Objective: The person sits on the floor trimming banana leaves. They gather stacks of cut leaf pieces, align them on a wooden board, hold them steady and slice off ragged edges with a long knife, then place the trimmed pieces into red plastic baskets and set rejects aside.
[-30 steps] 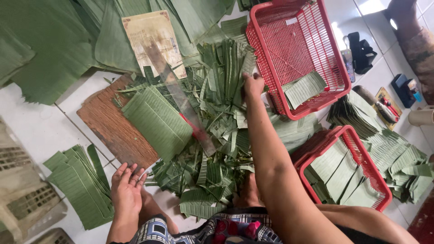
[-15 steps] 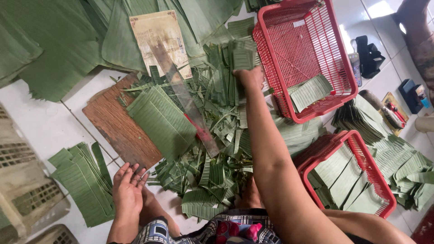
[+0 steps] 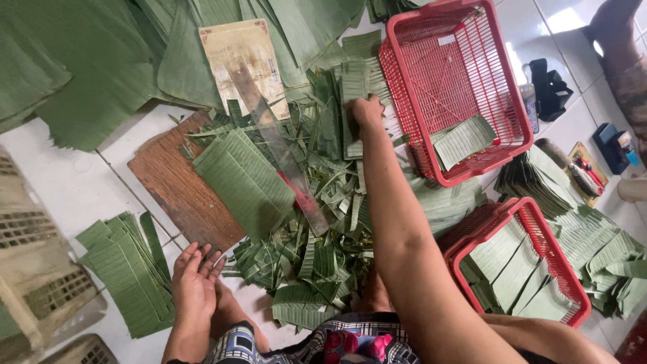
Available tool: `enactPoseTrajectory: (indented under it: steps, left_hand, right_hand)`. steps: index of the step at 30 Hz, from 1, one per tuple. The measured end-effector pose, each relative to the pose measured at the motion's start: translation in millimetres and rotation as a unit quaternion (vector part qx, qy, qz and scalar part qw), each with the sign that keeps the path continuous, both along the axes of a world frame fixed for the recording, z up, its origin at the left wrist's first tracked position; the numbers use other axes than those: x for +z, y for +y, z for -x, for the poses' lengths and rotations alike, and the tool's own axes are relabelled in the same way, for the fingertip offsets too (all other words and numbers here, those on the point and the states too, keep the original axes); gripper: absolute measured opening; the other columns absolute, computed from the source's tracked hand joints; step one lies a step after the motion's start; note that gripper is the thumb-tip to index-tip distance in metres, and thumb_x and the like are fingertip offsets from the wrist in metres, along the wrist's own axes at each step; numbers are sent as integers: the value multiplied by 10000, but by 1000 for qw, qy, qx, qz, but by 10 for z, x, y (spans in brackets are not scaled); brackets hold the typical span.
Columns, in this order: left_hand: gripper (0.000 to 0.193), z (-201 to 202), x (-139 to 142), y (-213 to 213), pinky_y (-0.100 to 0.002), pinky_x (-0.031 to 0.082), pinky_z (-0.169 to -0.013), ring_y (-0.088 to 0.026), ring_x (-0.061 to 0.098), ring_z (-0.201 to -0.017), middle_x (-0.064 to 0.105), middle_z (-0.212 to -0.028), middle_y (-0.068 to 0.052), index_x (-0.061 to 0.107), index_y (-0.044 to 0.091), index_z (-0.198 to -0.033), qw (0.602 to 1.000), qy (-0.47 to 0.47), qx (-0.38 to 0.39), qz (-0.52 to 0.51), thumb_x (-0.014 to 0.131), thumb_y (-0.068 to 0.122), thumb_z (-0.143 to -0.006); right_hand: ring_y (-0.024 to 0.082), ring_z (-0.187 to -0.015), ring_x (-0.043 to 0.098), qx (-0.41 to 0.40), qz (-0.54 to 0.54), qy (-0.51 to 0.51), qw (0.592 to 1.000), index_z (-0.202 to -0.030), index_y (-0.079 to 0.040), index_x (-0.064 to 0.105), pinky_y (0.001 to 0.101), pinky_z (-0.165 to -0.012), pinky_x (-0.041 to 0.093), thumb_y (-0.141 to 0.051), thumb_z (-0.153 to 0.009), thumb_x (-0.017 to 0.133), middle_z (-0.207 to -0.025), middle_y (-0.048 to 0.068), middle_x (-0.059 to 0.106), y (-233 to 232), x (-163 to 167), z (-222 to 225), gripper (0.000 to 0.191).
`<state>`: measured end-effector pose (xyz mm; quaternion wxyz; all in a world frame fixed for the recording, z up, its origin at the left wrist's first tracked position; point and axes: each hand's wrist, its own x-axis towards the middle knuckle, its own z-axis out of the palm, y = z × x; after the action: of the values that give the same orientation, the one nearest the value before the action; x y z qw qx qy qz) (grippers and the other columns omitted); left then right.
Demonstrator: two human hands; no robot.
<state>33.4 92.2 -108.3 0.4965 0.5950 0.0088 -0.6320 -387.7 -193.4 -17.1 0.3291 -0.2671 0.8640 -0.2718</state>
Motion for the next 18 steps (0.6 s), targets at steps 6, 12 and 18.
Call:
enactPoseTrajectory:
  steps: [6,12,18]
  left_hand:
    - [383,-15,37,33,-511,531,-994,-331,617,-1138,578,-1300,-142,476,69,-1397,1000,8,-3,12,516,135,-1023]
    - [381,37,36,1,-504,532,-992,-332,622,-1136,582,-1299,-143,490,68,-1390,1000,21,-1,21,533,151,-1021]
    - [371,46,73,-7,-498,532,-988,-331,628,-1131,590,-1293,-140,503,73,-1378,1000,19,0,18,544,153,-1019]
  right_hand:
    - [417,-1420,373,26,-50,70,996,-1416,-34,449,504,-1166,369,-240,-620,871,-1566,226,305,108,2,-86,924]
    - [406,-1518,262,100,-34,304,947,-1341,-12,453,613,-1252,135,-178,-686,796,-1522,204,369,156,128,-387,757]
    - [444,-1488,258,206,120,445,864,-1310,6,430,580,-1195,143,-91,-670,753,-1535,267,371,354,-47,-561,723]
